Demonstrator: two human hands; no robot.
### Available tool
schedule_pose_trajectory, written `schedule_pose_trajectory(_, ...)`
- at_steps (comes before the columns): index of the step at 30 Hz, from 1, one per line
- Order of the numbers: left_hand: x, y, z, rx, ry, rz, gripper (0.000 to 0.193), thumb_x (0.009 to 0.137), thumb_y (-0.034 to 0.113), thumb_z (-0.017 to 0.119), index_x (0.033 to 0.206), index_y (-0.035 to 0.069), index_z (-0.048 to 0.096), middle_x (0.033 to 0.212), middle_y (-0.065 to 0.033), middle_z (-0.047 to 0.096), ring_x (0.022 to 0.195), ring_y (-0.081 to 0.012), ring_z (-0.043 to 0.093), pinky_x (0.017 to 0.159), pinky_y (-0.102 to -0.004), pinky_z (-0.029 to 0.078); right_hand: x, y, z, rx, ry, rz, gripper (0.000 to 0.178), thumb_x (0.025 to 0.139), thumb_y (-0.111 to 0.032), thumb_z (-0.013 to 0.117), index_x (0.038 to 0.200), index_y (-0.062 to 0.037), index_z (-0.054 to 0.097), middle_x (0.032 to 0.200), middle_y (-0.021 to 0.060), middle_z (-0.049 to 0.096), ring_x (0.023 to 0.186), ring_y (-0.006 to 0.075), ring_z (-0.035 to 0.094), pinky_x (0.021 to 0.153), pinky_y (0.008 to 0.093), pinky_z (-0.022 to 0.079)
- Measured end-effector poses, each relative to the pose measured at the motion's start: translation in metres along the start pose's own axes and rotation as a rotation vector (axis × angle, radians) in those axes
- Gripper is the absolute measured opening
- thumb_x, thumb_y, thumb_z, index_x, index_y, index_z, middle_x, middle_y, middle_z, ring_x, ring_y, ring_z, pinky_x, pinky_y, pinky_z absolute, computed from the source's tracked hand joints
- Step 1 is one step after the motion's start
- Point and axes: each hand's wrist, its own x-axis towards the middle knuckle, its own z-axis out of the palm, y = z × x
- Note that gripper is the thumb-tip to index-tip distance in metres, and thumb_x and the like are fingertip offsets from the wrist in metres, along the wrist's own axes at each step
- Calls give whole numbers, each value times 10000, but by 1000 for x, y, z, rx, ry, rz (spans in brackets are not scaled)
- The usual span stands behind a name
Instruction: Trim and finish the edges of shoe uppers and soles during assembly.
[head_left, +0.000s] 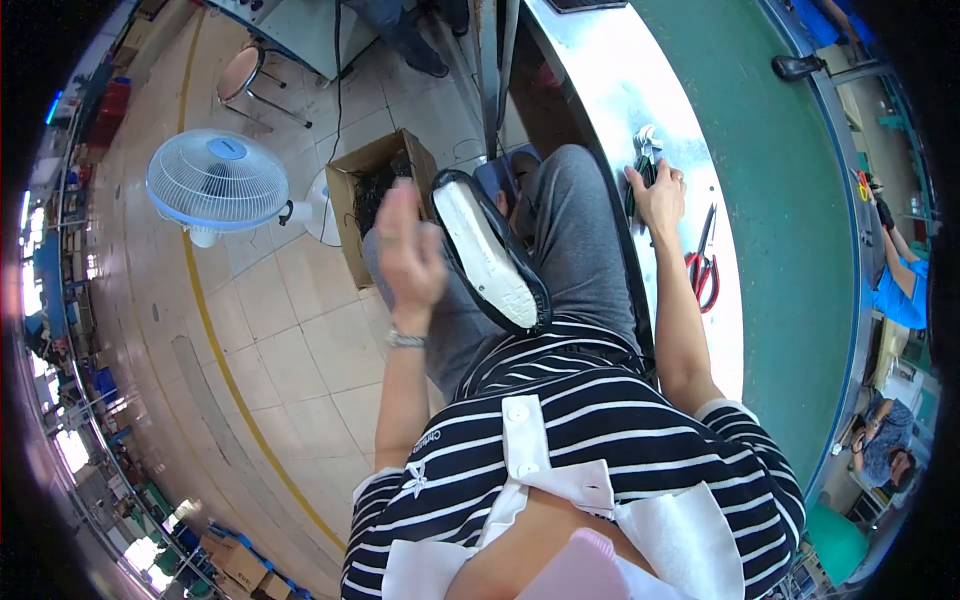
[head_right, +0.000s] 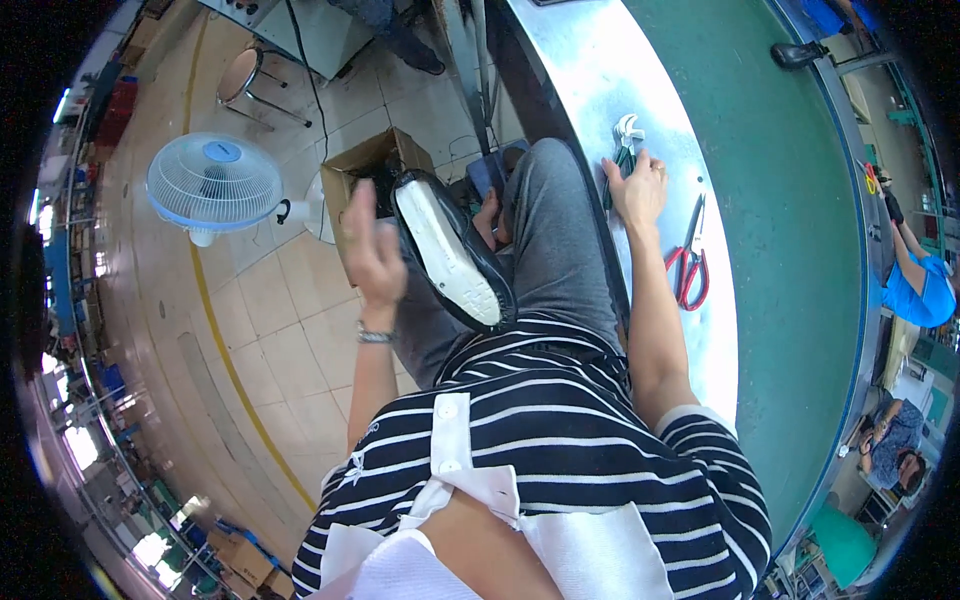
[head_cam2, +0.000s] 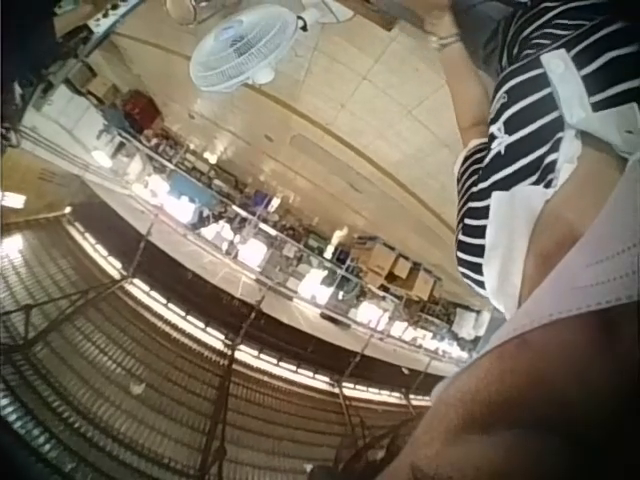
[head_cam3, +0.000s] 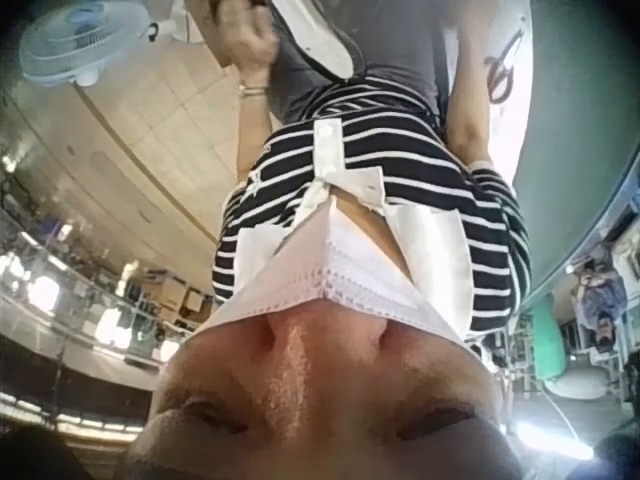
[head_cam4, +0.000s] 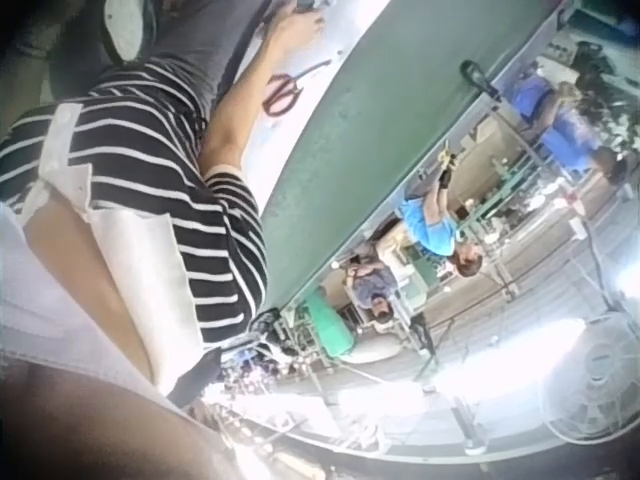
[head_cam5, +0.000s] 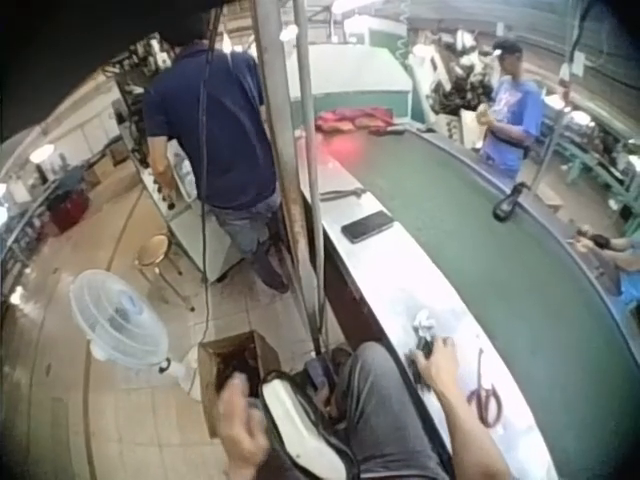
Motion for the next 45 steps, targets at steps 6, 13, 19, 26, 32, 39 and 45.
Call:
schedule_pose_trajectory(6, 25, 59, 54, -35, -295, 323, 402, 868, 296, 600, 1167, 26, 601, 1233, -148, 574, 1239, -315, 451, 1057, -429, 313, 18, -3, 7, -88, -136, -91, 618, 796, -392, 637, 1231, 26, 501, 1072, 268, 564, 970, 409, 572, 859, 443, 468)
schedule_pose_trajectory(13, 104, 31, 77, -196, -626, 51, 440, 816, 321, 641, 1139, 23, 621, 1070, -192, 634, 997, -329, 601, 873, -371, 461, 8, -9, -60, 958, -628, 445, 439, 850, -201, 561, 1237, 2, 512, 831, 56, 595, 757, 139, 547, 702, 282, 438)
schedule_pose_trajectory(19, 124, 9, 90, -217, -554, 67, 332, 878, 294, 585, 1090, 49, 653, 878, -187, 656, 826, -331, 632, 745, -386, 474, -3, -34, -116, 816, -827, 228, 644, 853, -144, 629, 1417, -42, 335, 926, 32, 640, 853, 113, 570, 855, 273, 426)
schedule_pose_trajectory(26, 126, 12, 99, 93, -363, -75, 378, 926, 378, 470, 824, 42, 611, 755, -208, 629, 760, -406, 604, 661, -479, 476, 10, -101, -149, 765, -1164, -149, 594, 884, -92, 537, 1431, -59, 306, 1084, 95, 644, 985, 159, 582, 922, 331, 418)
schedule_pose_trajectory(32, 95, 20, 77, -304, -542, -225, 580, 788, 393, 686, 1171, -26, 564, 1000, -217, 643, 871, -379, 610, 785, -417, 476, 36, -131, -129, 683, -1267, -214, 476, 870, -117, 578, 1321, -59, 436, 999, 90, 630, 936, 152, 591, 802, 290, 491)
schedule_pose_trajectory(39, 57, 61, 67, 32, -372, 14, 853, 587, 193, 830, 1299, -35, 420, 1160, -185, 578, 1107, -334, 518, 967, -409, 382, 0, -130, -135, 467, -1085, -332, 537, 920, -144, 523, 1401, -63, 297, 758, 110, 600, 572, 161, 586, 518, 318, 495)
schedule_pose_trajectory(45, 47, 66, 67, 6, -308, 87, 777, 580, 185, 815, 1248, -27, 479, 1177, -157, 579, 1126, -311, 514, 990, -391, 378, -35, -99, -109, 359, -601, -644, 552, 895, -124, 542, 1390, -48, 309, 742, 257, 611, 627, 424, 594, 588, 475, 448)
